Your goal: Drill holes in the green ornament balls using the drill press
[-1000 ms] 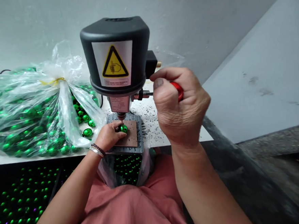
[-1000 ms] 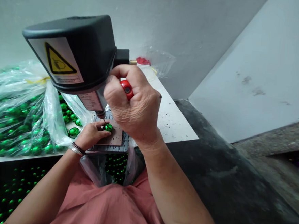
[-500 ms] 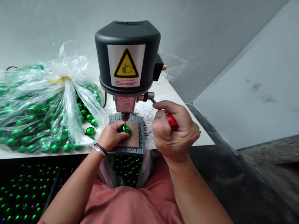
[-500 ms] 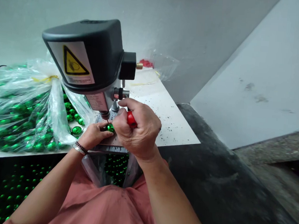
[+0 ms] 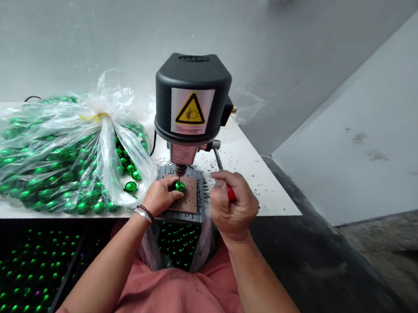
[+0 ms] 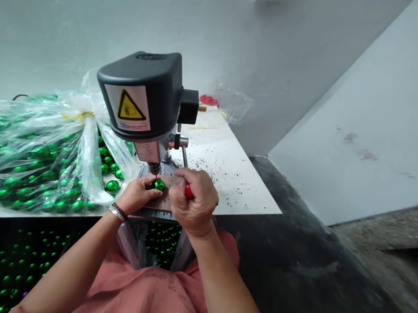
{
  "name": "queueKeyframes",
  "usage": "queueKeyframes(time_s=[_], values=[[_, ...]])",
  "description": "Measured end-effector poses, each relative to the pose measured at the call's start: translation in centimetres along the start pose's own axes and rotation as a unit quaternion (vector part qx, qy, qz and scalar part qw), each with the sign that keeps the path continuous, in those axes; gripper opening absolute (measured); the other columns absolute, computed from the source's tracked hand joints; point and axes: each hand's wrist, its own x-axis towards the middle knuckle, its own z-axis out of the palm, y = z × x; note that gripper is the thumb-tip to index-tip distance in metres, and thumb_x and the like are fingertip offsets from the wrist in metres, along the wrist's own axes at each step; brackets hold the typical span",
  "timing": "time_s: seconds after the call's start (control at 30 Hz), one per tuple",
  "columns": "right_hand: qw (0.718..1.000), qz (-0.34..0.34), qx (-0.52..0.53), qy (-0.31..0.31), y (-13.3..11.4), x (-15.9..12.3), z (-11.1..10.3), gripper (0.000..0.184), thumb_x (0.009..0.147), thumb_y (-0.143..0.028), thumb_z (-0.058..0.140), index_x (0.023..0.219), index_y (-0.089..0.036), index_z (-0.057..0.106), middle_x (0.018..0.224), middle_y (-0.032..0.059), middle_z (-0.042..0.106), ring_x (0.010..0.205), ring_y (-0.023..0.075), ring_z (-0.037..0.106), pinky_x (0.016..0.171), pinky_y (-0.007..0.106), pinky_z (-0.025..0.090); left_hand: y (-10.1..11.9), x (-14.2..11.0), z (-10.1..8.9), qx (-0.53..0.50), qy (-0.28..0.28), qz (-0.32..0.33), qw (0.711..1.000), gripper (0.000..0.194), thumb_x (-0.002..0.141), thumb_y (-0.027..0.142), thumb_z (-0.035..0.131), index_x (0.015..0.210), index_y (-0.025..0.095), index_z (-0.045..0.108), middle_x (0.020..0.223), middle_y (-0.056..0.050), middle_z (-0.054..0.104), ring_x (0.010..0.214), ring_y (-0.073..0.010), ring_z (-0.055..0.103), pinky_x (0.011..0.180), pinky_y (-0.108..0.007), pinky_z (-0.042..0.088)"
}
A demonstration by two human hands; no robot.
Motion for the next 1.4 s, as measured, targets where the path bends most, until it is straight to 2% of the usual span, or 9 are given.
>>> queueKeyframes(time_s=[0.23,0.4,0.63,0.73,0.83,1.0,1.2,1.3,1.4], values=[[0.996,0.046,0.027,0.073,-2.2,4.3,0.2,0.016,0.079,-0.022,0.048,0.083,-0.019,0.063,0.057,-0.005,0.052,0.049,0.0026,0.044,0.051,0.017,0.039,0.0,0.0,0.3,-0.008,0.018,-0.002,1.0,0.042,0.066,0.029,0.063,0.107,0.02,0.061,0.101,-0.004,0.066,0.091,-0.0194,0.06,0.083,-0.03,0.044],[0.993,0.093,0.067,0.026,-3.3,9.5,0.2,0.021,0.079,-0.028,0.046,0.072,-0.017,0.063,0.052,-0.0045,0.046,0.047,0.0029,0.037,0.047,0.018,0.034,0.8,-1.6,0.0,-0.014,0.029,-0.017,0.999,0.037,0.067,0.029,0.06,0.102,0.018,0.061,0.09,-0.004,0.066,0.081,-0.0175,0.06,0.074,-0.029,0.045],[0.99,0.111,0.087,0.005,-2.8,9.4,0.2,0.021,0.08,-0.031,0.047,0.078,-0.018,0.063,0.054,-0.0037,0.046,0.047,0.0035,0.039,0.047,0.019,0.034,1.7,-5.7,-2.7,-0.024,-0.112,0.037,0.993,0.051,0.065,0.035,0.064,0.113,0.019,0.056,0.094,-0.005,0.065,0.074,-0.0147,0.059,0.067,-0.025,0.047],[0.989,0.117,0.092,0.005,-2.8,9.2,0.3,0.02,0.08,-0.031,0.047,0.079,-0.018,0.063,0.058,-0.003,0.048,0.048,0.0038,0.04,0.049,0.02,0.035,0.8,-5.0,-4.5,-0.006,0.021,0.011,1.0,0.041,0.075,0.039,0.054,0.109,0.018,0.059,0.099,-0.006,0.065,0.078,-0.015,0.059,0.073,-0.027,0.048],[0.989,0.115,0.095,0.011,-2.8,9.2,0.3,0.022,0.08,-0.034,0.047,0.081,-0.018,0.063,0.06,-0.0028,0.049,0.049,0.0039,0.041,0.05,0.02,0.037,-1.7,-2.4,-5.9,0.113,0.187,-0.055,0.974,0.034,0.082,0.025,0.04,0.105,0.012,0.06,0.103,-0.012,0.063,0.099,-0.0211,0.056,0.089,-0.033,0.042],[0.99,0.109,0.089,0.01,-2.7,9.1,0.3,0.02,0.079,-0.033,0.049,0.081,-0.019,0.063,0.059,-0.0032,0.051,0.048,0.0036,0.042,0.05,0.019,0.038,-5.7,1.0,-5.3,0.261,0.113,-0.139,0.949,0.038,0.075,0.02,0.043,0.108,0.007,0.056,0.104,-0.021,0.059,0.103,-0.0294,0.054,0.087,-0.038,0.041],[0.99,0.099,0.1,0.02,-2.8,8.9,0.3,0.017,0.08,-0.028,0.048,0.079,-0.019,0.062,0.061,-0.0032,0.054,0.048,0.0035,0.043,0.049,0.018,0.039,-6.2,1.6,-4.2,0.257,0.082,-0.148,0.951,0.033,0.077,0.018,0.039,0.105,0.013,0.055,0.104,-0.019,0.056,0.096,-0.0286,0.057,0.081,-0.038,0.043],[0.99,0.099,0.094,0.025,-2.8,8.8,0.4,0.016,0.08,-0.027,0.048,0.08,-0.02,0.063,0.06,-0.0036,0.054,0.048,0.0035,0.043,0.05,0.018,0.04,-5.9,1.1,-4.9,0.182,0.165,-0.129,0.961,0.033,0.074,0.021,0.047,0.105,0.013,0.054,0.103,-0.017,0.056,0.1,-0.0278,0.053,0.084,-0.037,0.042],[0.99,0.104,0.089,0.028,-2.7,8.7,0.4,0.016,0.079,-0.028,0.049,0.08,-0.02,0.063,0.062,-0.0035,0.055,0.049,0.0038,0.044,0.052,0.019,0.04,-4.7,-0.1,-6.0,-0.095,0.251,-0.145,0.952,0.039,0.067,0.031,0.061,0.102,0.015,0.051,0.088,-0.008,0.058,0.081,-0.0193,0.056,0.071,-0.031,0.046]])
